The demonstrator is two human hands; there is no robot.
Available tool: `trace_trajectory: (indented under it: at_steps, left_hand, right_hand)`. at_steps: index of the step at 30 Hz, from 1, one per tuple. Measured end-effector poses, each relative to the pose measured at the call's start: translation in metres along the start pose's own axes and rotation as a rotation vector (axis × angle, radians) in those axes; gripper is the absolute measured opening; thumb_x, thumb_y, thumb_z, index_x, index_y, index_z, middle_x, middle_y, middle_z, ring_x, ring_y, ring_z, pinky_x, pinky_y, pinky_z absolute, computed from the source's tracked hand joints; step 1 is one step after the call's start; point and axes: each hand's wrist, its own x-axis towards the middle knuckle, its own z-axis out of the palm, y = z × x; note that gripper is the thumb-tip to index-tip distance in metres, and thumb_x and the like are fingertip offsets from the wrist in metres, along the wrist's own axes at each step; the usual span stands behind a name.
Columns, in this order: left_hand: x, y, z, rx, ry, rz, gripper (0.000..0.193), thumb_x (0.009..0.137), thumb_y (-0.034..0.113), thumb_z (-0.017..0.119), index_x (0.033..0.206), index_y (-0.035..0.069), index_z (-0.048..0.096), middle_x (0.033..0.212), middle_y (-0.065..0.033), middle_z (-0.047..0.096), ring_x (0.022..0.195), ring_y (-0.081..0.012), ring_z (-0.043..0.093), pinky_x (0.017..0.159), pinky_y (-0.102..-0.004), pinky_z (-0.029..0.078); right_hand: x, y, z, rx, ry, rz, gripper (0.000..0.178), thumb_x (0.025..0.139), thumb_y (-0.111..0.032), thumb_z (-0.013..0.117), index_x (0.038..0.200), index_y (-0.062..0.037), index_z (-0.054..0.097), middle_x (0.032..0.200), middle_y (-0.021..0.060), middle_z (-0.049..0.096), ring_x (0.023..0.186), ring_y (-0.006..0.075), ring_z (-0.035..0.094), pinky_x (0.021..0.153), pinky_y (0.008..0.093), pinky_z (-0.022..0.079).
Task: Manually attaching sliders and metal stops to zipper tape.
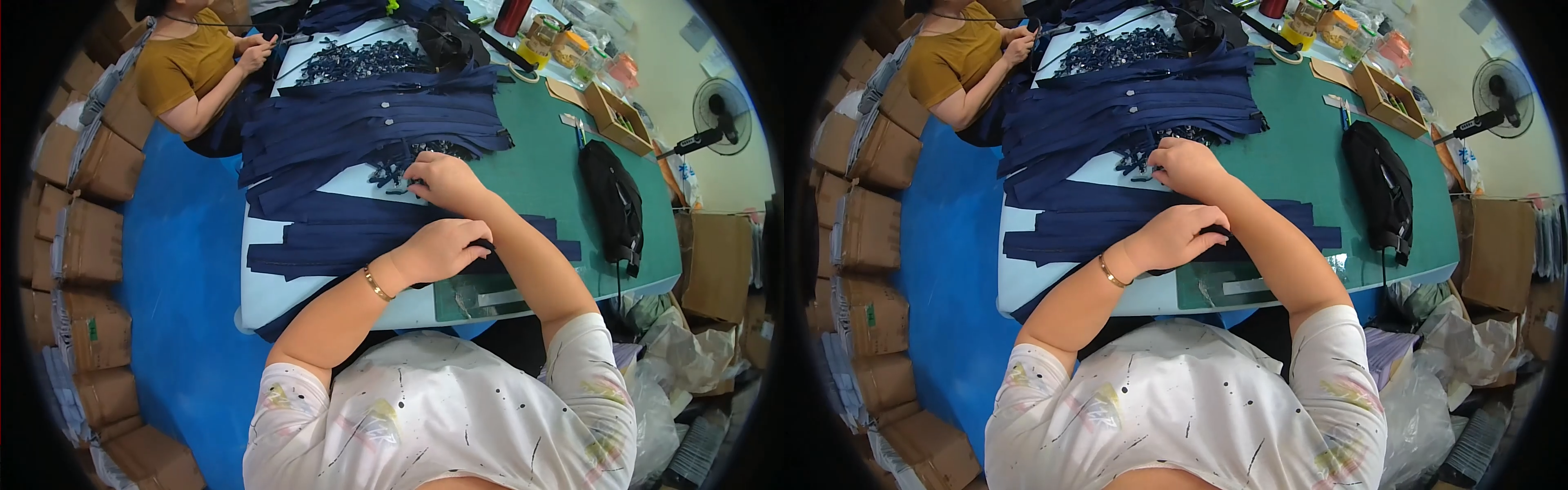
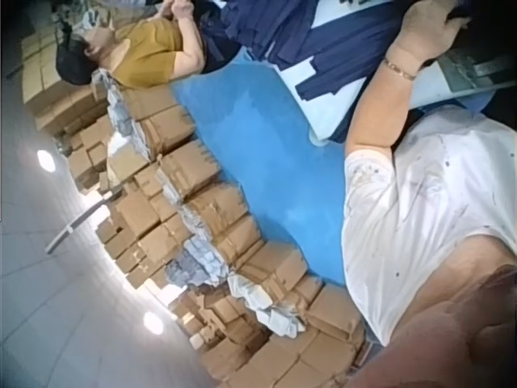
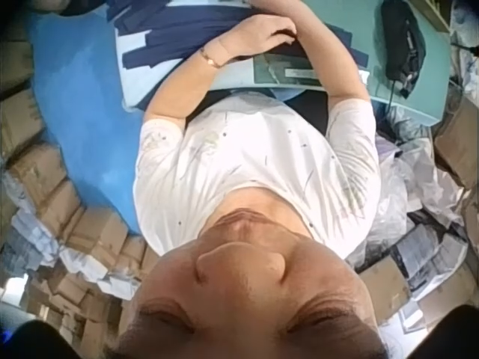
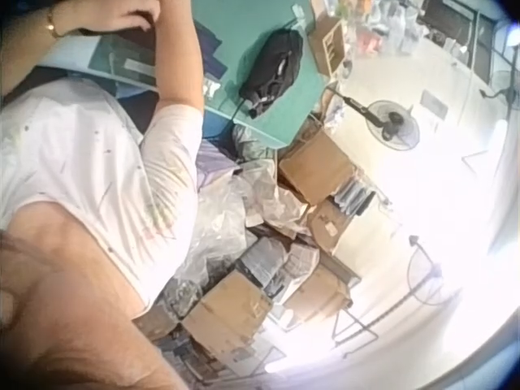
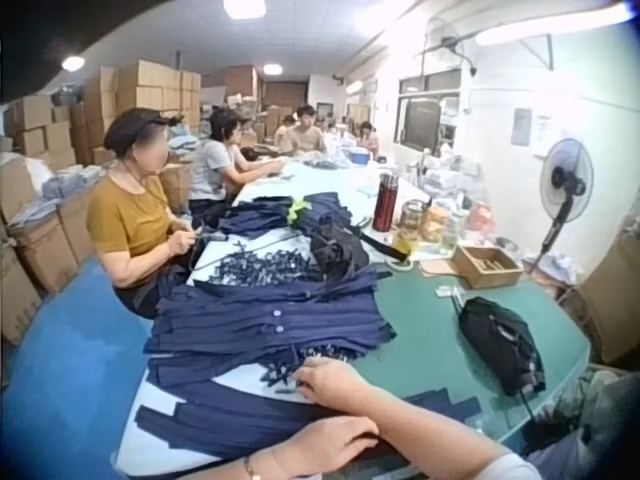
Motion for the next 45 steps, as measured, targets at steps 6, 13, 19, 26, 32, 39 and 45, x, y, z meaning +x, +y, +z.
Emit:
trace_trajectory:
  at_steps: [6, 13, 19, 26, 32, 39, 45]
  left_hand:
    - [0.000, -0.003, -0.011, -0.487, -0.093, -0.211, 0.011, 0.089, 0.000, 0.057, 0.100, 0.000, 0.056, 0.089, -0.0054, 0.064, 0.081, -0.0104, 0.062, 0.072, -0.0227, 0.049]
    - [0.001, -0.016, -0.015, -0.729, 0.282, -0.457, 0.012, 0.092, 0.006, 0.056, 0.103, 0.002, 0.054, 0.091, -0.0057, 0.066, 0.079, -0.0098, 0.061, 0.067, -0.0203, 0.045]
    - [0.002, -0.027, -0.020, -0.628, 0.446, -0.436, 0.017, 0.091, 0.007, 0.058, 0.106, 0.001, 0.056, 0.091, -0.0045, 0.066, 0.078, -0.0084, 0.060, 0.068, -0.0194, 0.046]
    - [0.002, -0.026, -0.020, -0.345, 0.601, -0.362, 0.014, 0.088, 0.005, 0.062, 0.101, -0.001, 0.063, 0.087, -0.0035, 0.064, 0.074, -0.0080, 0.060, 0.065, -0.0194, 0.047]
    - [0.005, -0.025, -0.019, -0.074, 0.583, -0.318, 0.012, 0.086, 0.005, 0.064, 0.097, 0.000, 0.067, 0.084, -0.0048, 0.063, 0.068, -0.0085, 0.058, 0.058, -0.0196, 0.044]
    - [0.000, -0.030, -0.021, -0.032, 0.532, -0.343, 0.014, 0.084, 0.006, 0.066, 0.096, 0.000, 0.066, 0.086, -0.0044, 0.062, 0.064, -0.0078, 0.053, 0.056, -0.0200, 0.043]
    - [-0.001, -0.034, -0.019, -0.155, 0.522, -0.385, 0.016, 0.081, 0.005, 0.069, 0.095, -0.003, 0.064, 0.081, -0.0011, 0.058, 0.064, -0.0056, 0.051, 0.058, -0.0189, 0.043]
  right_hand:
    - [0.001, 0.000, 0.001, -0.002, 0.052, 0.113, 0.012, 0.076, -0.015, 0.067, 0.087, -0.0108, 0.066, 0.088, 0.0050, 0.062, 0.082, 0.0256, 0.063, 0.071, 0.0341, 0.052]
    - [-0.031, 0.016, -0.036, 1.070, 0.226, 0.492, 0.012, 0.086, -0.005, 0.064, 0.097, 0.0002, 0.061, 0.091, 0.0037, 0.066, 0.084, 0.0095, 0.061, 0.074, 0.0241, 0.050]
    - [-0.048, 0.004, -0.041, 1.150, 0.325, 0.315, 0.022, 0.080, 0.005, 0.064, 0.101, -0.0015, 0.060, 0.097, 0.0050, 0.067, 0.091, 0.0118, 0.063, 0.081, 0.0253, 0.051]
    - [-0.057, 0.005, -0.044, 0.417, 0.381, 0.303, 0.018, 0.078, 0.001, 0.070, 0.095, -0.0024, 0.065, 0.093, 0.0026, 0.067, 0.085, 0.0117, 0.063, 0.076, 0.0257, 0.051]
    - [-0.061, 0.006, -0.039, 1.121, 0.302, 0.357, 0.013, 0.082, -0.002, 0.067, 0.095, -0.0017, 0.066, 0.089, 0.0019, 0.066, 0.081, 0.0098, 0.062, 0.074, 0.0240, 0.051]
    - [-0.059, 0.006, -0.037, 1.214, 0.236, 0.287, 0.019, 0.086, 0.000, 0.062, 0.105, -0.0006, 0.063, 0.101, 0.0037, 0.064, 0.092, 0.0099, 0.060, 0.082, 0.0238, 0.049]
    - [-0.062, 0.010, -0.036, 1.184, 0.220, 0.296, 0.013, 0.089, -0.006, 0.061, 0.100, -0.0023, 0.065, 0.095, 0.0015, 0.064, 0.084, 0.0070, 0.058, 0.075, 0.0211, 0.048]
